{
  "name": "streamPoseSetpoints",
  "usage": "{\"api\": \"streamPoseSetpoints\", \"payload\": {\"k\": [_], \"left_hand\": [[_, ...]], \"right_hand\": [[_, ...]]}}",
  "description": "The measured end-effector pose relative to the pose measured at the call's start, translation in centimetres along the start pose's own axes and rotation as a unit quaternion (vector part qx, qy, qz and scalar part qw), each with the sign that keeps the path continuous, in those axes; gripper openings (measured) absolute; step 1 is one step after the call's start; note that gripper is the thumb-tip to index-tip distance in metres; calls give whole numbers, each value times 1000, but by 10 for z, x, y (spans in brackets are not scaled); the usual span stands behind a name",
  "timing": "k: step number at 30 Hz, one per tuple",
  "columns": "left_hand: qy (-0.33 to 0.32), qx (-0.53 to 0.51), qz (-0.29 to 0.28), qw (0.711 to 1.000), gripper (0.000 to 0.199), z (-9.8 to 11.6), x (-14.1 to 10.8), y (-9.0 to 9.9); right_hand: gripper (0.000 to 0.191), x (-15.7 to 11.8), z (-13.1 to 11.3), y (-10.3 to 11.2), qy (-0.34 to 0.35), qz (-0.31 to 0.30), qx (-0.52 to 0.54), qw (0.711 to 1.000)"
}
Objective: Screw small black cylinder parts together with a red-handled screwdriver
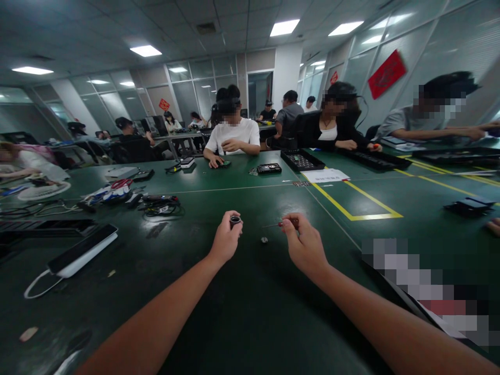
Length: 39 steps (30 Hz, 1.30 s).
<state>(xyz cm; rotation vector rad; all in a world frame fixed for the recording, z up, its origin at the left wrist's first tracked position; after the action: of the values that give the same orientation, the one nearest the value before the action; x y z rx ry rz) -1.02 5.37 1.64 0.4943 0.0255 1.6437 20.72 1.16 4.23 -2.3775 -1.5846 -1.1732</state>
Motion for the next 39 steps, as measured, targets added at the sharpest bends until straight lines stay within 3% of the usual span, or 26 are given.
{"api": "streamPoseSetpoints", "payload": {"k": [3,7,10,15,21,24,29,33,36,39], "left_hand": [[-28,94,-1,995,19,16,-7,-5],[-95,207,-81,970,13,31,-14,-24],[-119,263,-139,947,17,30,-16,-38],[-106,334,-176,920,27,18,-12,-52],[-111,328,-195,918,13,23,-2,-47],[-69,296,-209,929,17,21,2,-32],[129,133,-219,958,27,5,3,10],[214,14,-125,969,29,-4,2,55],[280,-98,-38,954,26,-10,0,93],[306,-170,58,935,18,-13,-5,132]], "right_hand": [[20,0,0,1,0,8,2,1000],[20,1,0,0,-2,14,6,1000],[19,2,-1,0,3,19,9,1000],[18,2,-2,1,7,22,9,1000],[19,1,-2,1,7,12,8,1000],[19,1,-2,1,5,7,9,1000],[19,1,-2,0,1,-8,10,1000],[20,0,-2,-1,4,-19,8,1000],[20,0,0,-3,5,-23,6,1000],[20,0,2,-3,10,-19,11,1000]]}}
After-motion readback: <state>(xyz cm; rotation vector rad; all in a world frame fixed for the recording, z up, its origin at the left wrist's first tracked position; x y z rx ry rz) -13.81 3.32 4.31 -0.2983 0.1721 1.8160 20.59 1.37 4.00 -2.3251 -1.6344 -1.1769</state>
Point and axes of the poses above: each hand's wrist, its own x-axis towards the middle knuckle, its own y-axis out of the back of the hand, z = x × y, the point moved 3 cm from there along x, towards the middle knuckle, and after that the axes turned 8 degrees about z, right-handed, at the moved point
